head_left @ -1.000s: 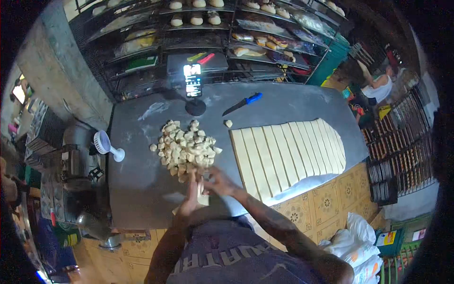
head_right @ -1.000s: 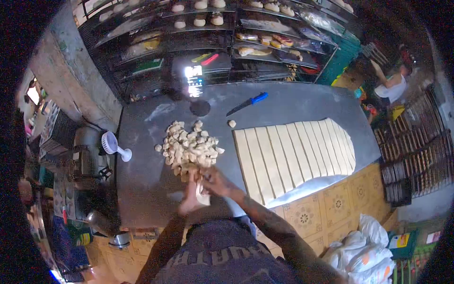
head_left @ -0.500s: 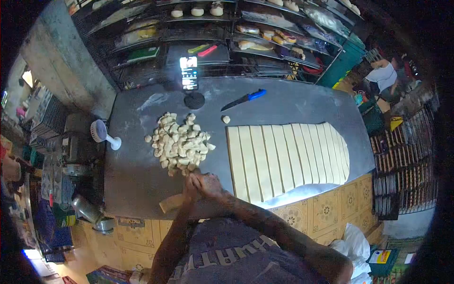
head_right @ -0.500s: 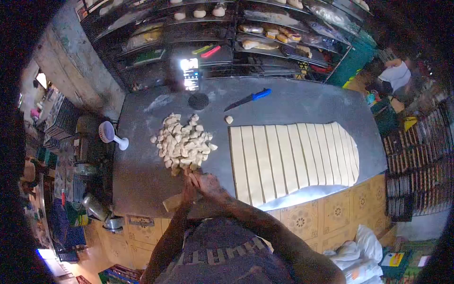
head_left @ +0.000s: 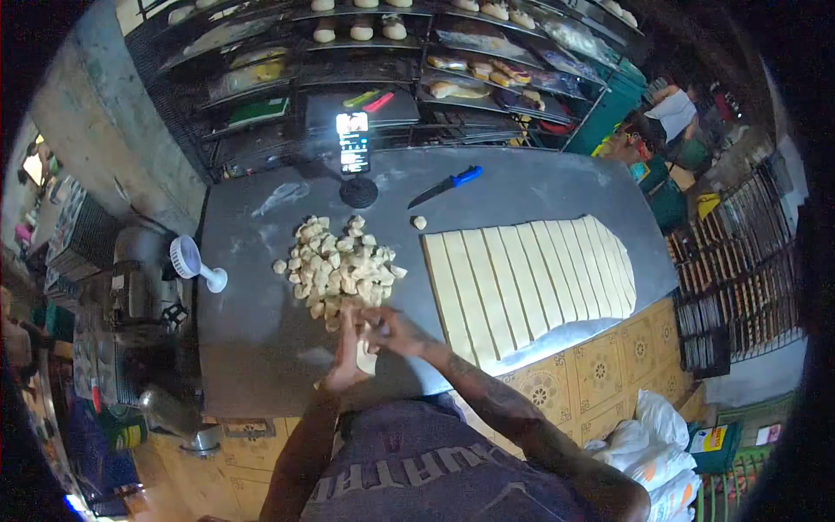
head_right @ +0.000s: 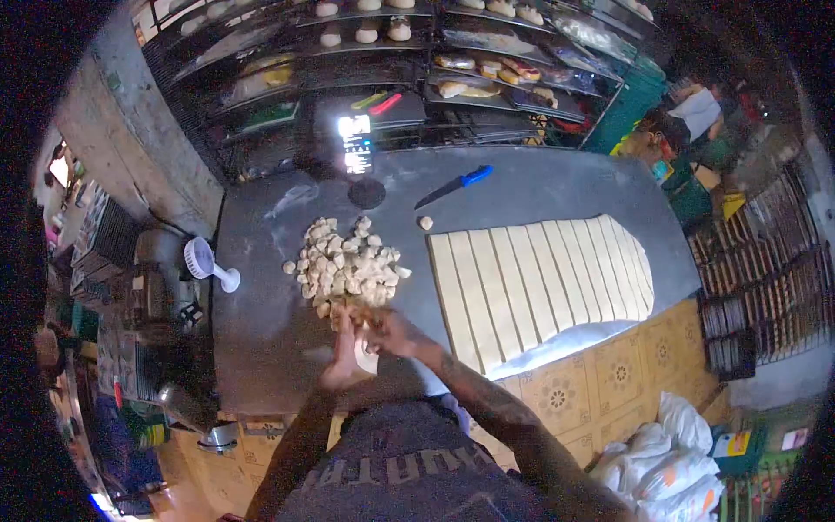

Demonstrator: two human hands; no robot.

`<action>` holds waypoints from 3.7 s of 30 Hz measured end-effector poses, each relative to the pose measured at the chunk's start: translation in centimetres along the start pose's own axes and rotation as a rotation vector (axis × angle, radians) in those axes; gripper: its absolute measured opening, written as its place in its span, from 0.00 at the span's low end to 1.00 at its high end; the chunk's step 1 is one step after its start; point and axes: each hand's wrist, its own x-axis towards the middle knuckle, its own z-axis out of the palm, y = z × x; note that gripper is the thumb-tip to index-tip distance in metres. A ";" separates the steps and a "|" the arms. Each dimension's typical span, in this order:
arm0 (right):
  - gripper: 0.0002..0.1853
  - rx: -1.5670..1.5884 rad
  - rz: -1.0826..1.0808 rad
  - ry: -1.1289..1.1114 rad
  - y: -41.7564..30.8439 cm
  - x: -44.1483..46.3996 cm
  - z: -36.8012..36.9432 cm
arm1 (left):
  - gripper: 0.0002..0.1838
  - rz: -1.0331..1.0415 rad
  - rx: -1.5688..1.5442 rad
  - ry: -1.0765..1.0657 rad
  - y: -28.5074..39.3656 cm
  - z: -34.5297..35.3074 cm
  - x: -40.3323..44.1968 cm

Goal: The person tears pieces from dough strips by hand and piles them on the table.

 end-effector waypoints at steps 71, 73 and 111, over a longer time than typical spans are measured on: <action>0.20 0.286 0.487 -0.407 0.5 -3.6 -2.7 | 0.30 0.270 0.190 0.184 -11.3 -0.9 -0.3; 0.24 0.146 0.553 -0.486 0.5 -4.1 -2.2 | 0.28 0.199 0.193 0.245 -12.8 -2.4 -0.5; 0.21 0.029 0.393 -0.293 0.2 -2.8 -1.1 | 0.30 0.707 1.377 0.288 -10.8 -0.8 5.2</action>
